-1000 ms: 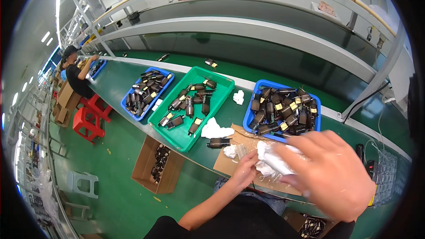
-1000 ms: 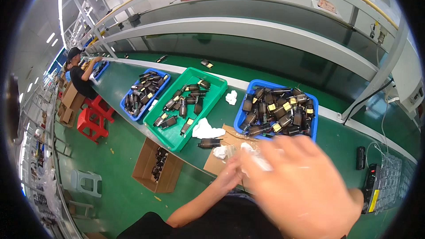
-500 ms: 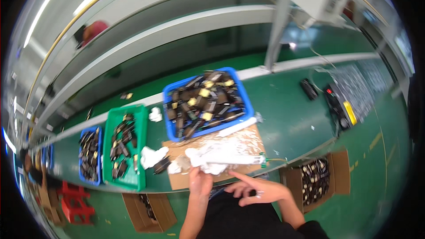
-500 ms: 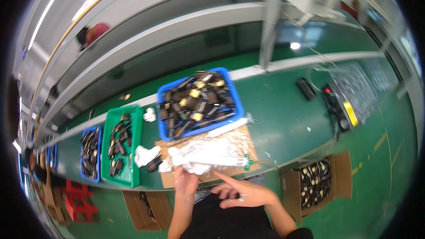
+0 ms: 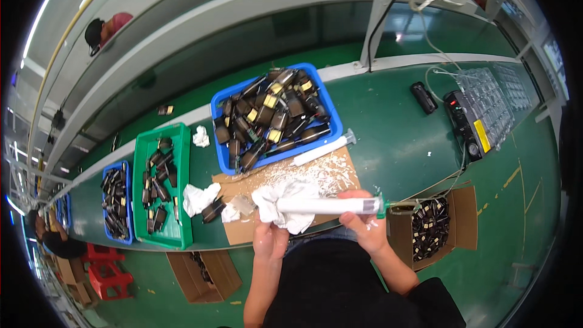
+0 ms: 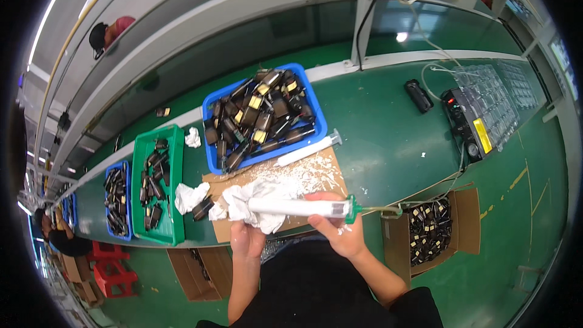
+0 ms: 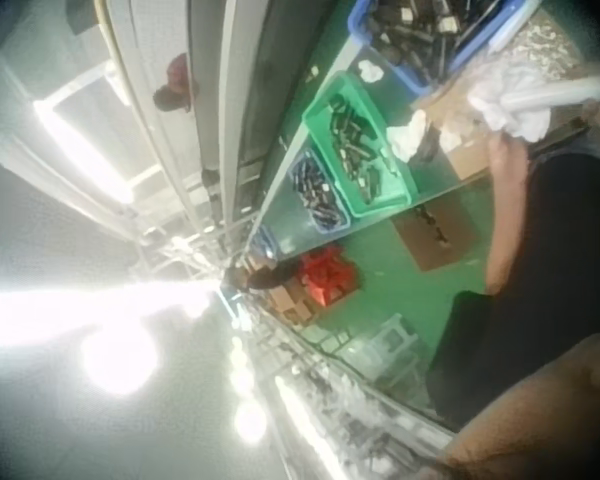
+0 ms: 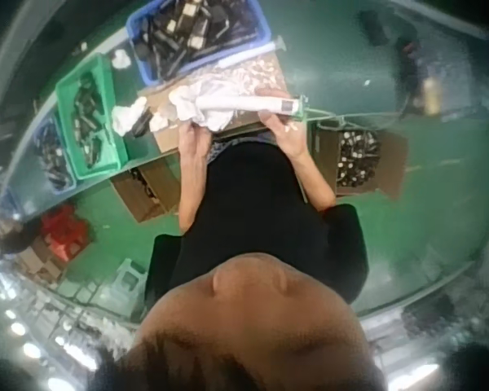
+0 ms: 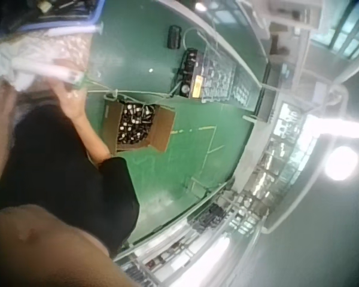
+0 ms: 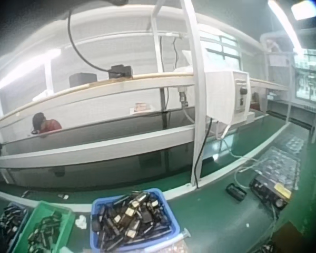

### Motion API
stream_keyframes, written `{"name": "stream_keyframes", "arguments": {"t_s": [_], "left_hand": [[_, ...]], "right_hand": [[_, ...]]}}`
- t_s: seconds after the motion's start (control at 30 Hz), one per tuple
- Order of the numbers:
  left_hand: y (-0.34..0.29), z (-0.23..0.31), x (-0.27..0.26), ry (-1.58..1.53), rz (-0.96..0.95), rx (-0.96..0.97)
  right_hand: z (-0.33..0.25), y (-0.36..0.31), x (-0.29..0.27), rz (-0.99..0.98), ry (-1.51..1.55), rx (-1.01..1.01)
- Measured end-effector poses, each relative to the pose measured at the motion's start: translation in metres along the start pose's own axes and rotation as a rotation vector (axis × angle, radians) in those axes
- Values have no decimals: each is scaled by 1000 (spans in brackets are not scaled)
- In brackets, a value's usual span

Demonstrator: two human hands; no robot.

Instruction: The person applies sealant to electronic modules using a manual syringe applicator.

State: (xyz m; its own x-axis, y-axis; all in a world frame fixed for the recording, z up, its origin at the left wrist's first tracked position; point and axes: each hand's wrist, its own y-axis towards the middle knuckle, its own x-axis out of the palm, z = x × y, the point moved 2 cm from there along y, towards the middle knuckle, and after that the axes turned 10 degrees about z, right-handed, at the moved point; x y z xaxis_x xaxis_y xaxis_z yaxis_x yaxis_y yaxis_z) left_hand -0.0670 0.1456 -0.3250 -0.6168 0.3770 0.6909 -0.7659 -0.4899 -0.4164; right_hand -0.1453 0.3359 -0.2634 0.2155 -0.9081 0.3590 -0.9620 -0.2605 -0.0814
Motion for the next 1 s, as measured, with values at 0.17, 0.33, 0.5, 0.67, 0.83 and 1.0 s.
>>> {"name": "stream_keyframes", "arguments": {"t_s": [0.17, 0.33, 0.5, 0.67, 0.83, 1.0], "left_hand": [[26, 35, -18, -367, -75, 32], [51, 87, -66, -295, 255, 285], [66, 131, -44, 380, 399, 674], [93, 149, -22, 1133, 370, 993], [112, 187, -3, 1337, 363, 1104], [185, 244, 18, 1664, 346, 1102]], "right_hand": [[5, 22, -6, 109, 300, 68], [4, 40, -15, 229, 350, 154], [10, 50, -14, 263, 405, 207], [8, 53, -22, 292, 409, 196], [6, 55, -16, 298, 378, 191], [8, 61, -18, 246, 272, 133]]}}
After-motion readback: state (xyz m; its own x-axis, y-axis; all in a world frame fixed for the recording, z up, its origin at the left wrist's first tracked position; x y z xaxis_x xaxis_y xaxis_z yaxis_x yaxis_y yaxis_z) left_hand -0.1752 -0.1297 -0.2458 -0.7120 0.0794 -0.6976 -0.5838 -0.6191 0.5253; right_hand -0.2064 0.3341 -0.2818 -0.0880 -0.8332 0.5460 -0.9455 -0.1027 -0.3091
